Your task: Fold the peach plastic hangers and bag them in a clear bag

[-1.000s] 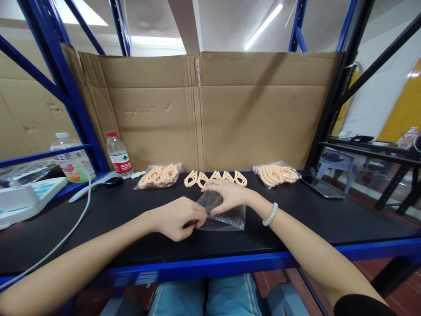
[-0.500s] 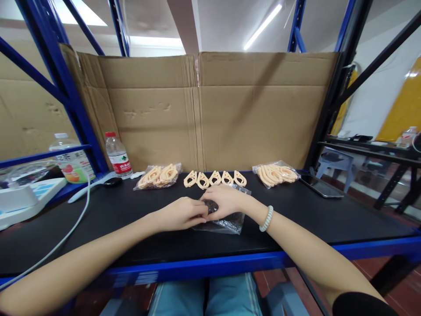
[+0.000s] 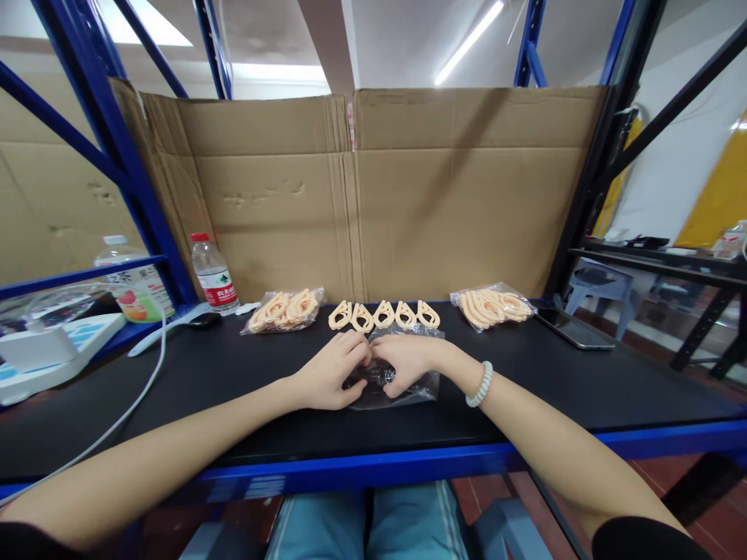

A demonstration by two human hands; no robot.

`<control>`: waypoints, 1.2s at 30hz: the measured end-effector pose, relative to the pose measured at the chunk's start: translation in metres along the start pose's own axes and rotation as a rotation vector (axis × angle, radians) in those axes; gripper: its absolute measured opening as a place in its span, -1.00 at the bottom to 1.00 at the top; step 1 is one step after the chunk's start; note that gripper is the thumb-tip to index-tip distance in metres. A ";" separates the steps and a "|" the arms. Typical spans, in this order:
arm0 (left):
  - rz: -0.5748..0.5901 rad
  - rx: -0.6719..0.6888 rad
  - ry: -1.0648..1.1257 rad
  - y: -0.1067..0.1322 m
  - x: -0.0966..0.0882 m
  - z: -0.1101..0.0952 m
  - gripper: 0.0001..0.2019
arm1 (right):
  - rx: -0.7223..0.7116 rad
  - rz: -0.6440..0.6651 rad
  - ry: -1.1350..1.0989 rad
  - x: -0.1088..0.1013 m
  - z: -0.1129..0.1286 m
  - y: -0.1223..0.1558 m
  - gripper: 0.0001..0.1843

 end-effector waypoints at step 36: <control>0.024 -0.308 -0.076 0.001 0.013 0.005 -0.90 | 0.287 -0.124 0.496 0.002 0.011 0.006 -0.60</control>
Point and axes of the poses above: each hand's wrist, its own y-axis away from the middle knuckle, its own x-axis out of the palm, z = x × y, the point moved 3 cm from there along -y, towards the middle knuckle, and after that the axes turned 7 degrees about z, right-handed, at the moved point
